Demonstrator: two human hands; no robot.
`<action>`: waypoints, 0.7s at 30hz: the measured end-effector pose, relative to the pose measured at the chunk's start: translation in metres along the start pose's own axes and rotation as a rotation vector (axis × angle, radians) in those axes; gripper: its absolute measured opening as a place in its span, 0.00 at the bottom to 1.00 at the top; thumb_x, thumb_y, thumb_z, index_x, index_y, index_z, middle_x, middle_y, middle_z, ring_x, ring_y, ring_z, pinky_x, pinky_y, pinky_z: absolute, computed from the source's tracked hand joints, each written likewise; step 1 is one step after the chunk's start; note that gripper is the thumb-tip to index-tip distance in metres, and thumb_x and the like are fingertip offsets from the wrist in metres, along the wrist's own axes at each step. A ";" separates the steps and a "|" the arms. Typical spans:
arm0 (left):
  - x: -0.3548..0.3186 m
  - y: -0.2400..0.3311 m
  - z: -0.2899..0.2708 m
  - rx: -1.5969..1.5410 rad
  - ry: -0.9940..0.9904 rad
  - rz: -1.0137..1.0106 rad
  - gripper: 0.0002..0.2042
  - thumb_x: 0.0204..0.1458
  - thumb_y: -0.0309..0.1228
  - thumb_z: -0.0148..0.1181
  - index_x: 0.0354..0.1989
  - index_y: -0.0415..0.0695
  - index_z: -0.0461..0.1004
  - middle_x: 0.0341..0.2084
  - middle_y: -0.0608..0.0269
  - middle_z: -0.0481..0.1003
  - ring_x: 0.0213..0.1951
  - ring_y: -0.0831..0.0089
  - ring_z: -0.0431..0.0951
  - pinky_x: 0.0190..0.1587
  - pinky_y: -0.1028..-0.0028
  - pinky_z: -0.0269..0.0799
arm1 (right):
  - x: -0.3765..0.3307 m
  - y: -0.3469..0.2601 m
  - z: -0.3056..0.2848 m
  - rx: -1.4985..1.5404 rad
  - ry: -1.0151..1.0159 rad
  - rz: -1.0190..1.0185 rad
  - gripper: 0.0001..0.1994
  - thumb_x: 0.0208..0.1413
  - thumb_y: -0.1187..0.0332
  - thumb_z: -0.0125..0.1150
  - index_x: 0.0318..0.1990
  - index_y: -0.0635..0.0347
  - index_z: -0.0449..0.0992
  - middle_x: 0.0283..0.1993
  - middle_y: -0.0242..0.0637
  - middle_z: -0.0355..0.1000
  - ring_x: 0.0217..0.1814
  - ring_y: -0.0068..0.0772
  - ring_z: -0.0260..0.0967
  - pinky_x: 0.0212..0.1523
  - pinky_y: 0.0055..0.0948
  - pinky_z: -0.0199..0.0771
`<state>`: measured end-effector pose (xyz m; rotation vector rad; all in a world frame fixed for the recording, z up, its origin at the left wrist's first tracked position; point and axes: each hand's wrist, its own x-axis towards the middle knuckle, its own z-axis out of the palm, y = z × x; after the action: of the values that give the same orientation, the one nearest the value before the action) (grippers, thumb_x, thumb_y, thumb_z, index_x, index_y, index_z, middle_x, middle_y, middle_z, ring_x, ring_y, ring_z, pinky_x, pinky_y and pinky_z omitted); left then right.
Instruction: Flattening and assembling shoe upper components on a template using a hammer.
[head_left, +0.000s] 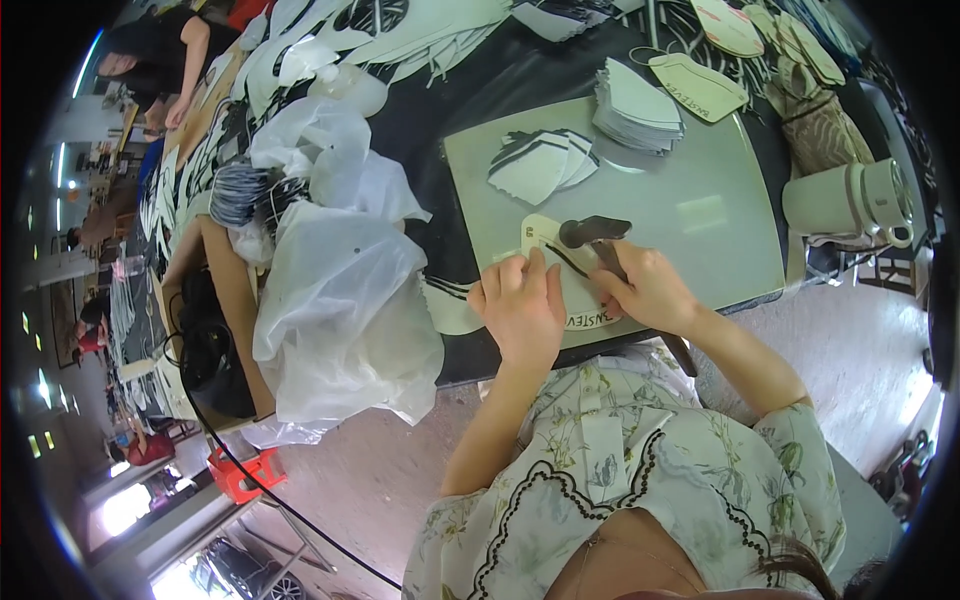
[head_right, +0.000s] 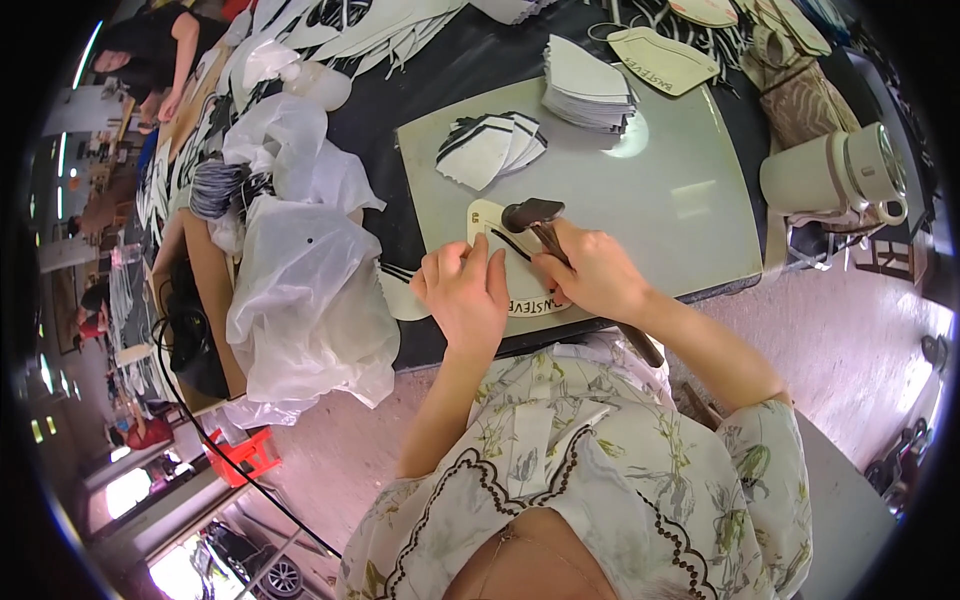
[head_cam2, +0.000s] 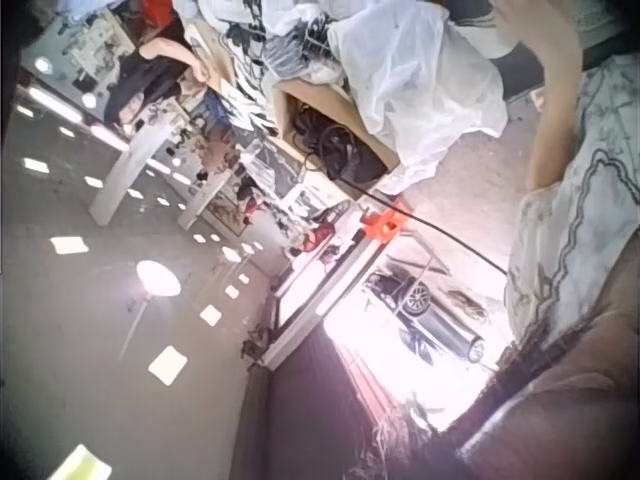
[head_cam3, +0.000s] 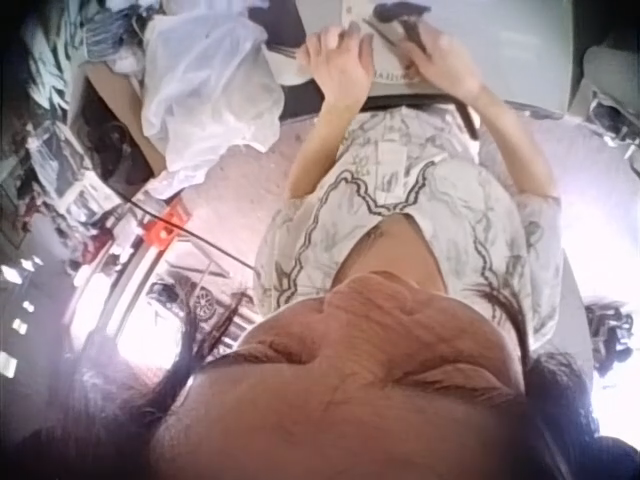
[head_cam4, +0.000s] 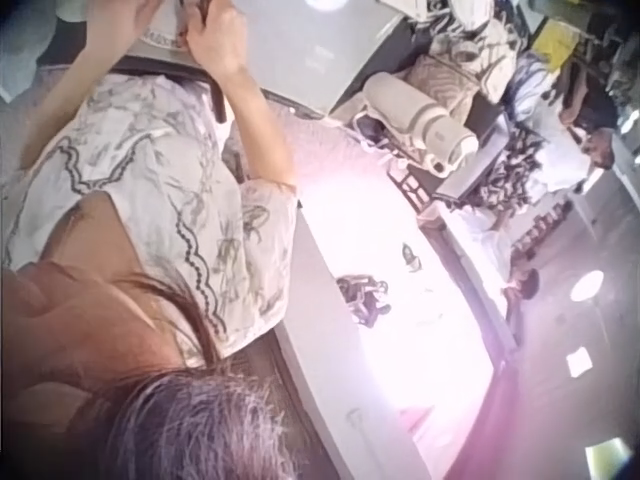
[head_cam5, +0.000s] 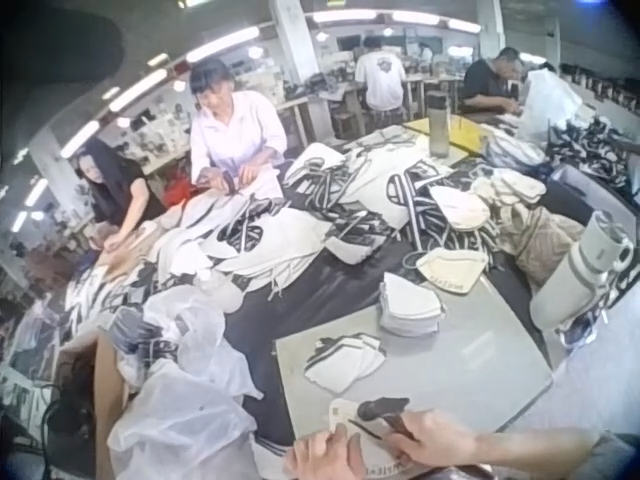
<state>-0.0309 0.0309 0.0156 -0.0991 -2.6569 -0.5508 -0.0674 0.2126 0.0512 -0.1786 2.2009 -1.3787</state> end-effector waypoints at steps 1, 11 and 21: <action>-0.002 0.000 0.003 -0.012 0.028 0.002 0.09 0.49 0.31 0.67 0.37 0.44 0.79 0.32 0.66 0.70 0.39 0.62 0.71 0.45 0.62 0.59 | 0.000 0.000 0.001 0.003 0.019 -0.015 0.11 0.62 0.70 0.57 0.45 0.70 0.68 0.24 0.39 0.76 0.21 0.30 0.77 0.26 0.29 0.75; 0.003 0.010 -0.025 -0.625 0.061 -0.160 0.05 0.62 0.25 0.55 0.43 0.38 0.68 0.30 0.61 0.71 0.32 0.77 0.71 0.35 0.76 0.68 | 0.006 -0.001 0.006 0.089 0.030 -0.019 0.10 0.63 0.70 0.56 0.35 0.67 0.66 0.22 0.38 0.76 0.21 0.31 0.77 0.25 0.30 0.76; -0.017 -0.083 -0.043 0.198 0.227 -0.010 0.12 0.54 0.24 0.63 0.46 0.39 0.75 0.38 0.54 0.78 0.40 0.53 0.77 0.46 0.59 0.72 | 0.034 0.003 -0.028 -0.026 -0.196 -0.139 0.10 0.63 0.68 0.56 0.34 0.66 0.67 0.22 0.36 0.75 0.20 0.29 0.77 0.24 0.29 0.75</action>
<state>-0.0116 -0.0621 0.0143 0.0342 -2.4741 -0.2810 -0.1099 0.2230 0.0458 -0.4647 2.0763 -1.3439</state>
